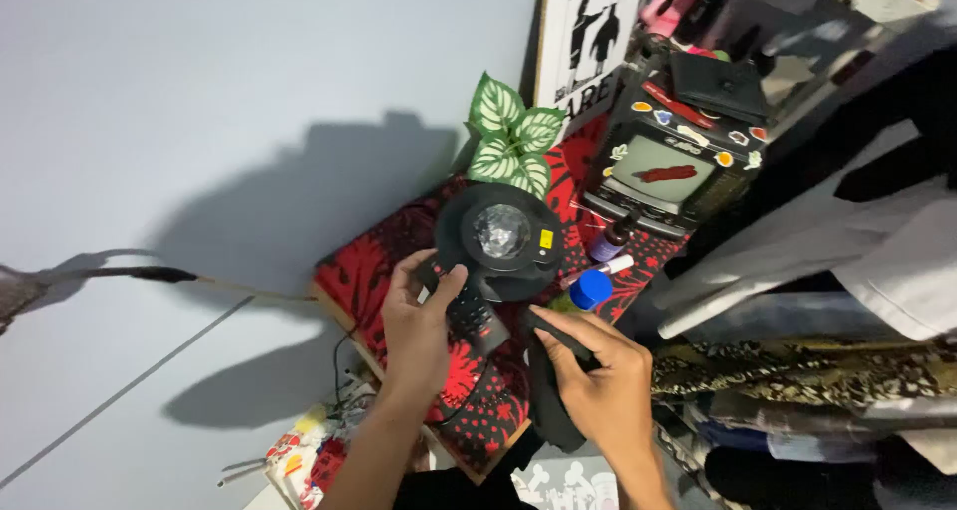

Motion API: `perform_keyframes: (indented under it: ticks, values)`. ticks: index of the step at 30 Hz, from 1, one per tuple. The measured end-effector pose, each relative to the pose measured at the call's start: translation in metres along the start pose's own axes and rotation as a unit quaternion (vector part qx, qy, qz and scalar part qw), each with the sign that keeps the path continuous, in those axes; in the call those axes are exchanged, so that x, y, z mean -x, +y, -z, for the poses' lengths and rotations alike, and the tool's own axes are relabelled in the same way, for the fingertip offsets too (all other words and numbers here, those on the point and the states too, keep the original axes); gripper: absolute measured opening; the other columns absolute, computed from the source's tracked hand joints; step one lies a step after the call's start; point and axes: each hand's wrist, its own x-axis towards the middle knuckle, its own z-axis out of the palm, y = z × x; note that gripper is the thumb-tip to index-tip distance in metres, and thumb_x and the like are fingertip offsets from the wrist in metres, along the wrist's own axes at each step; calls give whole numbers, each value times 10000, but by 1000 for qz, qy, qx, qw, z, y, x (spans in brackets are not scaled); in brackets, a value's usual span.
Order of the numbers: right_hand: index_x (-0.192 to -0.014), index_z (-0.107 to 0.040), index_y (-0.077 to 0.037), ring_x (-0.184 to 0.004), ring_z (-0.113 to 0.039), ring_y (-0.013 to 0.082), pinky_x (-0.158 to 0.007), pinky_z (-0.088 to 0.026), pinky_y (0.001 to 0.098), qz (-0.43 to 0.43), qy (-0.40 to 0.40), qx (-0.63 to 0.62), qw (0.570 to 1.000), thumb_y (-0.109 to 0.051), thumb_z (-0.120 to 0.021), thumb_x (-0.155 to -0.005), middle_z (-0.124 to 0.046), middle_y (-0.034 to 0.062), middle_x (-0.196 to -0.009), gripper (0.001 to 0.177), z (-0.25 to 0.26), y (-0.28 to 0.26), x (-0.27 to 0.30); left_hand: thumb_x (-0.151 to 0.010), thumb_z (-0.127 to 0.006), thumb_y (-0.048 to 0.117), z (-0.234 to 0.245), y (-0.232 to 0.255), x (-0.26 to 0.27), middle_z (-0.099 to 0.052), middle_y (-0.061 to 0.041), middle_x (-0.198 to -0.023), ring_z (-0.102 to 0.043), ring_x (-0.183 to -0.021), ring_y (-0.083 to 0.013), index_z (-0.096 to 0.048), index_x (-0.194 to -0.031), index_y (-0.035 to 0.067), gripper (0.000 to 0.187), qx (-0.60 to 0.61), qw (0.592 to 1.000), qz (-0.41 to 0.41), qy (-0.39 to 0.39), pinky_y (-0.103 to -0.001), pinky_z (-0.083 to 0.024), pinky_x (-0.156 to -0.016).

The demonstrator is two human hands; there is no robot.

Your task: Cleaning a star projector lamp and its remote using a black cloth.

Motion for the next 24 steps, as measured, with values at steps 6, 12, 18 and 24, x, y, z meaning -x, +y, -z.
perform_keyframes:
  ticks: [6,12,18,24]
  values:
    - [-1085,-787,-70,-778,-741,122,-737,-553,248,25,-10,-7,1000,-10,-763,-826,-786,83,-893,266,-10,7,2,-931,-709,197,42,17,-13,-727,-51,-1007,-675,-888,-119,-649,-1278,44,384,-136,990,0,31,-268,-549,-811]
    - [-1085,-791,-69,-760,-739,120,-733,-555,247,0,-14,-10,1000,-6,-765,-827,-788,84,-873,266,-11,8,0,-893,-750,208,84,-10,-29,-734,-40,-997,-668,-863,-112,-672,-1259,68,400,-281,958,-26,44,-278,-555,-789]
    - [-1091,-783,-56,-785,-732,113,-745,-553,245,16,-10,-17,1000,3,-758,-829,-790,83,-906,269,-9,9,0,-878,-772,229,75,-11,-20,-732,-117,-1024,-696,-899,-200,-645,-1292,60,465,-379,917,-103,68,-324,-549,-824]
    - [-1095,-791,-62,-720,-665,97,-699,-531,236,-11,-3,-8,1000,-9,-769,-830,-760,64,-833,272,-2,18,6,-833,-808,234,76,-16,-14,-659,-197,-1236,-616,-1142,-352,-640,-1309,74,529,-484,843,-219,80,-442,-469,-994]
